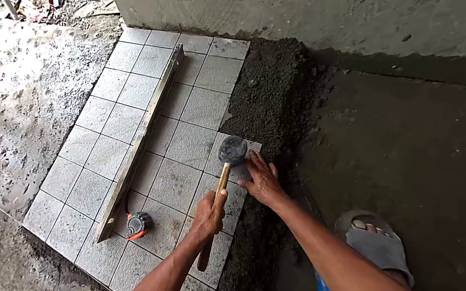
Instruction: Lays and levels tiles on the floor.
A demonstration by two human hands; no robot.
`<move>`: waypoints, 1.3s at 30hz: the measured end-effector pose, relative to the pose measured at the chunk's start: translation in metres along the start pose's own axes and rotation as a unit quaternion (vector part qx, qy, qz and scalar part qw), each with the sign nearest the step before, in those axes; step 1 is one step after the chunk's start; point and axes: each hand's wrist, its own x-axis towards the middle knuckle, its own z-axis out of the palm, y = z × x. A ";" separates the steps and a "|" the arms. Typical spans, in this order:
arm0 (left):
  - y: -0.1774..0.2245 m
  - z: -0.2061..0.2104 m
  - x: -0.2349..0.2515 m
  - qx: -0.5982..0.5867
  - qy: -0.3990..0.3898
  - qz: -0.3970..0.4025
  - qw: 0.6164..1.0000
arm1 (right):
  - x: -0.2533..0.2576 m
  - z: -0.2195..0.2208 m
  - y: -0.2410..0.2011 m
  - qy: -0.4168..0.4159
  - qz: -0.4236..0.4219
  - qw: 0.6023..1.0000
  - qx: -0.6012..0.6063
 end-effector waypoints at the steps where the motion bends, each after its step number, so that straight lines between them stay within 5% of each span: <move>1: -0.001 0.001 -0.001 0.001 0.000 0.008 1.000 | 0.001 0.000 0.001 -0.002 0.000 1.000 -0.002; 30: -0.004 0.002 0.001 0.003 -0.019 -0.012 1.000 | 0.003 -0.009 0.005 -0.016 -0.002 1.000 -0.025; 35: -0.007 0.001 -0.012 -0.008 -0.002 0.039 0.999 | 0.016 -0.023 0.020 -0.003 -0.025 0.999 -0.031; 39: -0.006 -0.005 -0.012 0.012 -0.004 -0.012 1.000 | 0.016 -0.023 0.017 -0.010 -0.019 0.999 -0.032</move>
